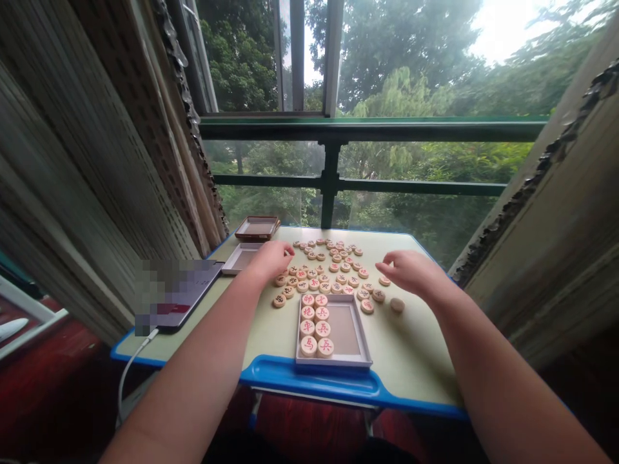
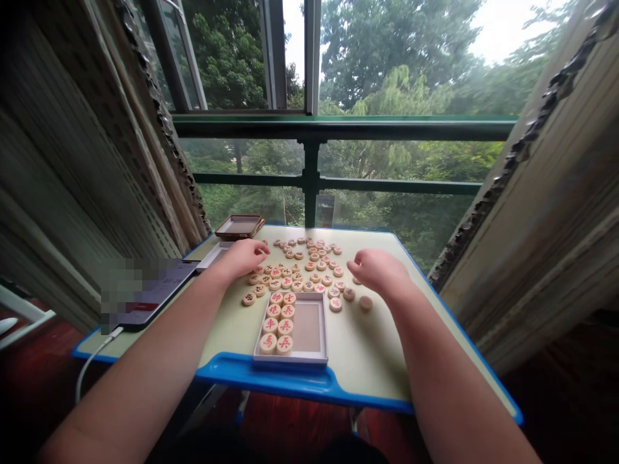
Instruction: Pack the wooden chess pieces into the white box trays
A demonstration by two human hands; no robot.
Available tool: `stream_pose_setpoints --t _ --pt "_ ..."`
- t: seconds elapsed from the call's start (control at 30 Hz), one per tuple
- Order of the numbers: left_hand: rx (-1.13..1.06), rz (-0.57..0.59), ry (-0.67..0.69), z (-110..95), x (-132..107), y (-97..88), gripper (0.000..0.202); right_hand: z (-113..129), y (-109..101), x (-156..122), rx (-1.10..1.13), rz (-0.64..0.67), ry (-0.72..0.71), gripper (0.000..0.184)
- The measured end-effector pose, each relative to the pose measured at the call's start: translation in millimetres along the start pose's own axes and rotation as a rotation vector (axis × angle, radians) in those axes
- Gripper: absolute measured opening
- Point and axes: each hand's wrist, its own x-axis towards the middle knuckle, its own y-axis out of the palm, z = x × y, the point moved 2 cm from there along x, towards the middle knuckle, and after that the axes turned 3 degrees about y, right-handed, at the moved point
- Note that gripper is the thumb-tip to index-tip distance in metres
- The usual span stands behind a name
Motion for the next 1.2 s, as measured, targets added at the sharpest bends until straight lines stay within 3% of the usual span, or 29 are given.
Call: stream_pose_setpoints --t 0.17,0.3,0.4,0.57,0.67,0.8,0.97,1.13,1.2 --pt "-0.186 0.205 0.093 -10 -2 12.2 0.035 -6 2 -3 -0.078 0.256 0.047 0.030" --pt "-0.337 0.109 0.072 -8 -1 6.9 0.036 4 1 -14 -0.049 0.326 0.075 0.032" --pt "-0.175 0.052 0.020 -2 -2 -5.5 0.031 8 -3 -24 -0.063 0.407 0.115 0.037" --pt "0.182 0.122 -0.087 1 -11 -17.0 0.024 13 -4 -37 -0.108 0.504 0.168 0.032" --pt "0.290 0.219 -0.113 1 -15 -14.9 0.023 19 -1 -40 -0.110 0.562 0.120 0.026" --pt "0.294 0.318 -0.089 1 -16 -9.4 0.027 24 1 -37 -0.143 0.539 0.052 0.023" --pt "0.204 0.346 -0.136 -4 -22 -13.9 0.019 22 6 -29 -0.095 0.478 0.010 0.032" --pt "0.103 0.576 -0.189 -8 -38 -15.8 0.026 21 4 -28 -0.073 0.398 0.041 0.030" --pt "0.081 0.617 -0.173 -6 -39 -12.8 0.022 21 2 -26 -0.034 0.336 0.034 0.027"
